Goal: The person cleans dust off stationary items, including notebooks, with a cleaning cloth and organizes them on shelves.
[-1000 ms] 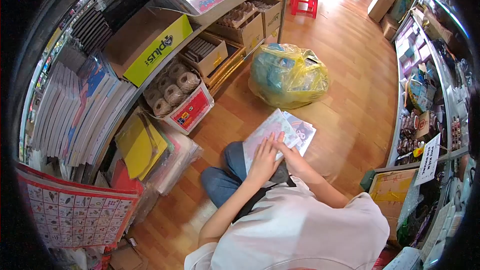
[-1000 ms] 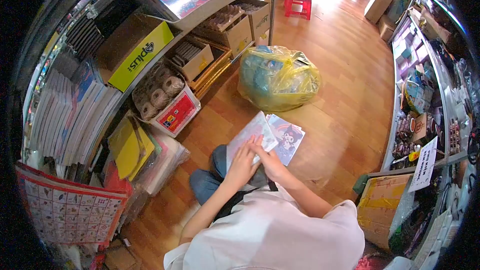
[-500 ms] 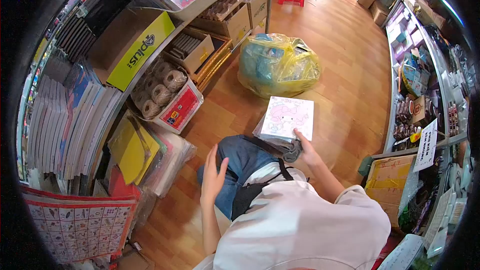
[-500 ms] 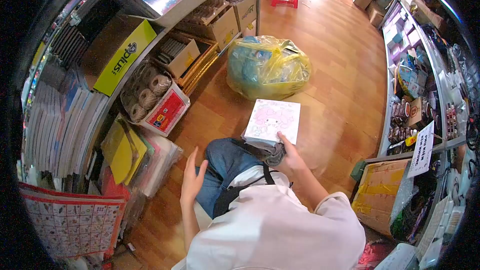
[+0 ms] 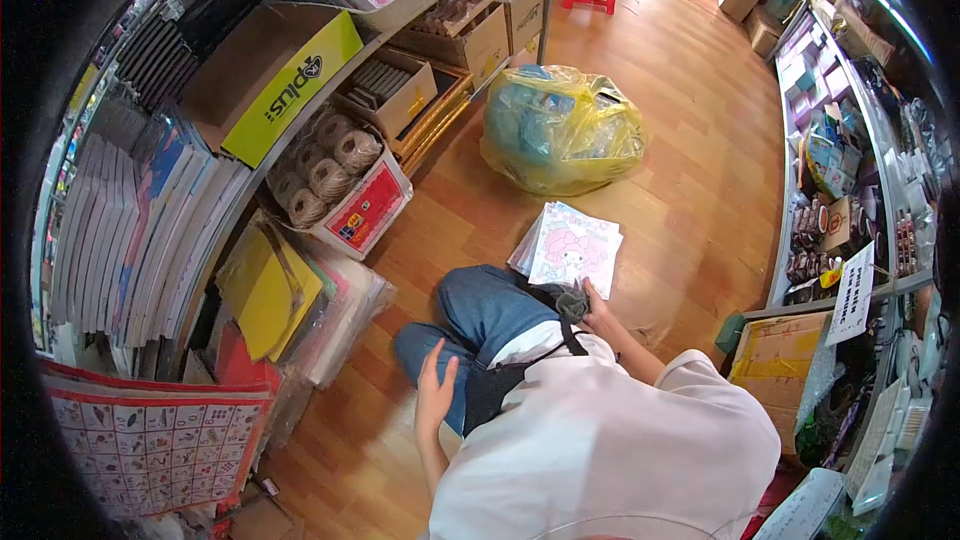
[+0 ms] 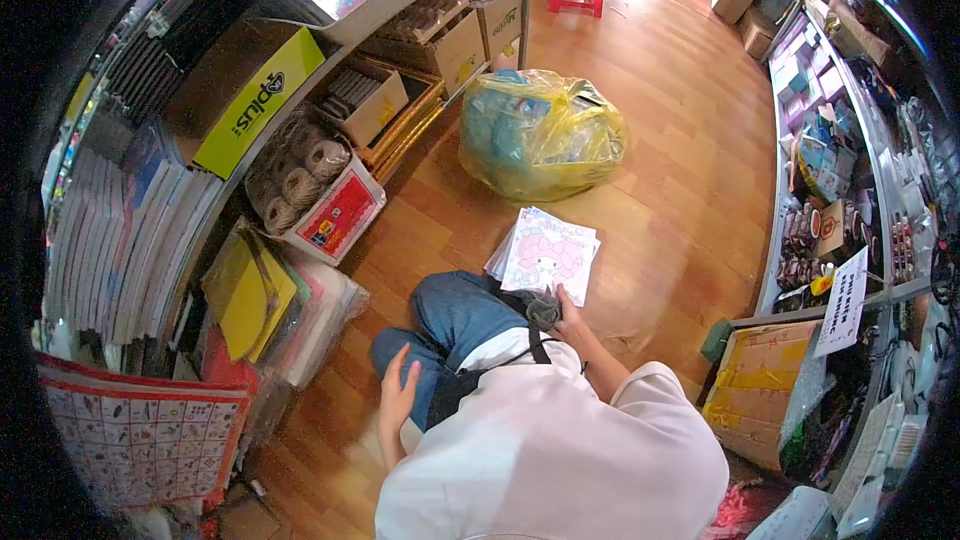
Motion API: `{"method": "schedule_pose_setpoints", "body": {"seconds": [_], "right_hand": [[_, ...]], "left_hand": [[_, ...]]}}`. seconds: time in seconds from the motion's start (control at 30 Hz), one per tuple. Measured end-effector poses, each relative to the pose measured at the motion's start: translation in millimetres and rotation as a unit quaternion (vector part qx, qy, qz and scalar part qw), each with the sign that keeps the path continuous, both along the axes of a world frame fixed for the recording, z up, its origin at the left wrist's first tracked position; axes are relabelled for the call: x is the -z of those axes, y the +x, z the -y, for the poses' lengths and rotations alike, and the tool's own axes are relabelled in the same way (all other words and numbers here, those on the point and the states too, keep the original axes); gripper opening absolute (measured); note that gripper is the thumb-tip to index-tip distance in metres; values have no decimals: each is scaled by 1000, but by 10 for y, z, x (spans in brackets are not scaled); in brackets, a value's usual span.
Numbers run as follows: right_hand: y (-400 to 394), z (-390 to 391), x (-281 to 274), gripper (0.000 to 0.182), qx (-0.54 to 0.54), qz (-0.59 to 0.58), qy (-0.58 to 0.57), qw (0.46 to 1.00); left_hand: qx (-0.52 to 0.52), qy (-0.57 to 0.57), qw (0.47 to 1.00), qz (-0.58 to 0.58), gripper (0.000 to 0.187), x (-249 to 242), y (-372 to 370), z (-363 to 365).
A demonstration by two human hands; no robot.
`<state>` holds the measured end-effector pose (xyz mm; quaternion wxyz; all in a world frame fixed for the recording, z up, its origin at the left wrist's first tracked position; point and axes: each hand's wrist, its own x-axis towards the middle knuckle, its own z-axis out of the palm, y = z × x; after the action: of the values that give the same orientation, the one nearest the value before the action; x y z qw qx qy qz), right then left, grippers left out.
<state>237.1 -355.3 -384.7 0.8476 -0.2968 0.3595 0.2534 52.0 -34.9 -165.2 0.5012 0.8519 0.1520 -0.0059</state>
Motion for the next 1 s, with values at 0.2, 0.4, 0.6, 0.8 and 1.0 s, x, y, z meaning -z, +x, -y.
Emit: {"method": "schedule_pose_setpoints", "body": {"seconds": [0.2, 0.4, 0.6, 0.8, 1.0], "right_hand": [[9, -26, 425, 61, 60, 41, -8, 997], [-20, 35, 510, 65, -35, -48, 3, 998], [25, -4, 430, 69, -60, -100, -23, 993], [33, 10, 735, 71, -46, -69, -24, 996], [58, 2, 447, 69, -86, -72, -49, 992]], "left_hand": [[-42, -6, 999, 13, 44, -71, 20, -36], [-32, -14, 999, 21, 44, -51, -7, 9], [-30, -19, 999, 6, 43, 39, -78, -24], [-64, -42, 997, 11, 44, 70, -112, -99], [-44, 23, 998, 33, 45, 90, -163, -155]]}}
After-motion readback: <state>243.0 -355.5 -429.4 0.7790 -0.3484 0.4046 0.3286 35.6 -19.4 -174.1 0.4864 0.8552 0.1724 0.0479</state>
